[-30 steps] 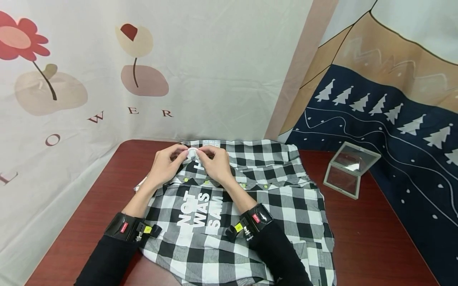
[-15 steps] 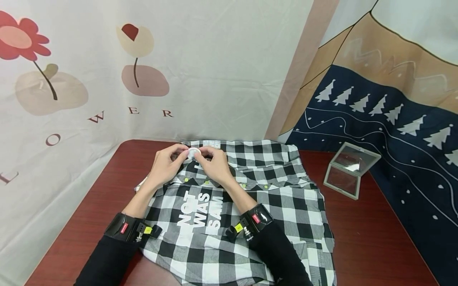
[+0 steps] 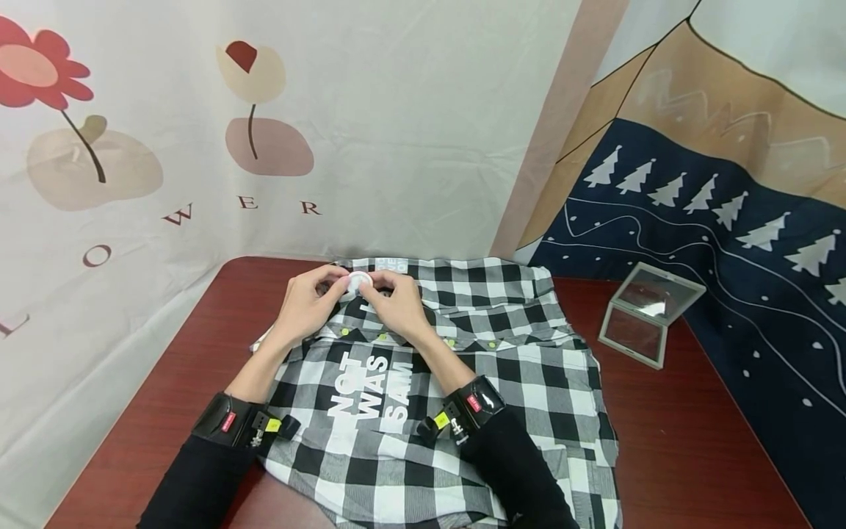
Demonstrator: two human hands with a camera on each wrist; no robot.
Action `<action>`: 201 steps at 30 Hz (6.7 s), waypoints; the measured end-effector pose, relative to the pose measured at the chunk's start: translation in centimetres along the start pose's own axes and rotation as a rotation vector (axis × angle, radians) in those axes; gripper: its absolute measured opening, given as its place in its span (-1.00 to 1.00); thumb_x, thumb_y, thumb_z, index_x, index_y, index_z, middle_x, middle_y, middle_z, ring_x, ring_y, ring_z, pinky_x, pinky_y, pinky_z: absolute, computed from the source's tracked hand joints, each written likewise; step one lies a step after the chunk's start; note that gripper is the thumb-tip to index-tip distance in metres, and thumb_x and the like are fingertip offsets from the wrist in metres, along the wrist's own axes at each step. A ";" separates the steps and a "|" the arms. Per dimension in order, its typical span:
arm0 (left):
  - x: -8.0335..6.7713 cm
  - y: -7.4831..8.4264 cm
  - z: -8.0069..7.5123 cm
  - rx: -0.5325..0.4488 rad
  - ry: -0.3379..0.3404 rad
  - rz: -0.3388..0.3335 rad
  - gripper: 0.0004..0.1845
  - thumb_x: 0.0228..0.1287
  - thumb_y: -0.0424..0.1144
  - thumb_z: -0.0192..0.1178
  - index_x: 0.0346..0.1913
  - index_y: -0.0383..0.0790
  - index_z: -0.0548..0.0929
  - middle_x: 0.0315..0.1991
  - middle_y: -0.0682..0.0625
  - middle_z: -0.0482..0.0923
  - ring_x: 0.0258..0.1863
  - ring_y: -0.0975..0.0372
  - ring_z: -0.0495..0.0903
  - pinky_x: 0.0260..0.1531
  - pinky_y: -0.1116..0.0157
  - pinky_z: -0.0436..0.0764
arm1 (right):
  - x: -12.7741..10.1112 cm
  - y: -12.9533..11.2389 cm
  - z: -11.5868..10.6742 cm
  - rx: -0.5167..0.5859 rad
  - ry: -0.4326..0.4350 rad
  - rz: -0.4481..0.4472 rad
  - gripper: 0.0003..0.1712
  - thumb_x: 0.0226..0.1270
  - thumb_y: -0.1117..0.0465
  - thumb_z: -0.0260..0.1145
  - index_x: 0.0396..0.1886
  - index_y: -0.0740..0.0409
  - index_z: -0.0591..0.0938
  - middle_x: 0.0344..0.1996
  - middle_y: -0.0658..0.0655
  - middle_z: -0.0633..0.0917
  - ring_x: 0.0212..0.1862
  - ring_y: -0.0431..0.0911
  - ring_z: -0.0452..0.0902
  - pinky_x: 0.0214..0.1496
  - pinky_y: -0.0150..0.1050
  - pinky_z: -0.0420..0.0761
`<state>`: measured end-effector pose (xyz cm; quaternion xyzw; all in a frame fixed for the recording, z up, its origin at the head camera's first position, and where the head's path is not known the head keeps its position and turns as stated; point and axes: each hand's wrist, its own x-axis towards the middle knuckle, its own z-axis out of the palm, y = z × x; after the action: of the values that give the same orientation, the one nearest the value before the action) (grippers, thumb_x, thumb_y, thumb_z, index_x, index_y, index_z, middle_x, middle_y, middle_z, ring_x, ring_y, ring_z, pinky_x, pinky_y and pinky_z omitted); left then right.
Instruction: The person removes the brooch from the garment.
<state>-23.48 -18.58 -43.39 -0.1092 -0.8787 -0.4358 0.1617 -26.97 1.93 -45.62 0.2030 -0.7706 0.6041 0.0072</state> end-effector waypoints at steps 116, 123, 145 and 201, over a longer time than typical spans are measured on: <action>-0.1 0.2 0.2 0.032 0.035 0.217 -0.91 0.60 -0.30 0.35 -0.02 -0.23 0.81 -0.05 -0.15 0.76 -0.22 0.08 0.61 -0.15 0.21 0.55 | 0.1 -0.1 -1.4 0.075 -0.170 -0.047 -0.66 0.72 0.15 0.33 0.19 0.28 0.82 0.11 0.33 0.87 0.03 -0.20 0.73 0.21 -0.29 0.67; -0.1 0.2 0.0 0.028 0.031 0.208 -0.91 0.60 -0.29 0.35 -0.01 -0.21 0.81 -0.05 -0.13 0.75 -0.19 0.09 0.63 -0.11 0.22 0.56 | 0.0 -0.1 -1.6 0.082 -0.170 -0.035 -0.68 0.71 0.14 0.36 0.18 0.26 0.83 0.07 0.31 0.87 -0.04 -0.20 0.71 0.12 -0.34 0.67; 0.0 0.0 -1.8 0.011 -0.054 0.131 -0.76 0.72 -0.24 0.30 0.21 -0.26 0.83 0.07 -0.14 0.83 -0.20 0.12 0.62 -0.14 0.24 0.57 | 0.0 -0.4 -1.5 0.141 -0.052 0.035 -0.68 0.67 0.09 0.44 0.13 0.24 0.85 0.01 0.24 0.90 -0.03 -0.23 0.74 0.14 -0.34 0.69; 0.0 -0.5 -0.9 0.089 -0.101 0.212 -0.93 0.55 -0.31 0.48 -0.06 -0.23 0.90 -0.12 -0.10 0.88 -0.08 -0.02 0.73 0.03 -0.17 0.68 | 0.2 0.0 -1.5 0.114 -0.039 0.016 -0.71 0.61 0.08 0.52 0.11 0.16 0.89 0.06 0.21 0.92 0.00 -0.22 0.83 0.11 -0.35 0.77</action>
<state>-23.53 -19.58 -43.27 -0.2159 -0.8876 -0.3709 0.1672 -27.50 3.26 -45.15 0.2084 -0.7367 0.6429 -0.0241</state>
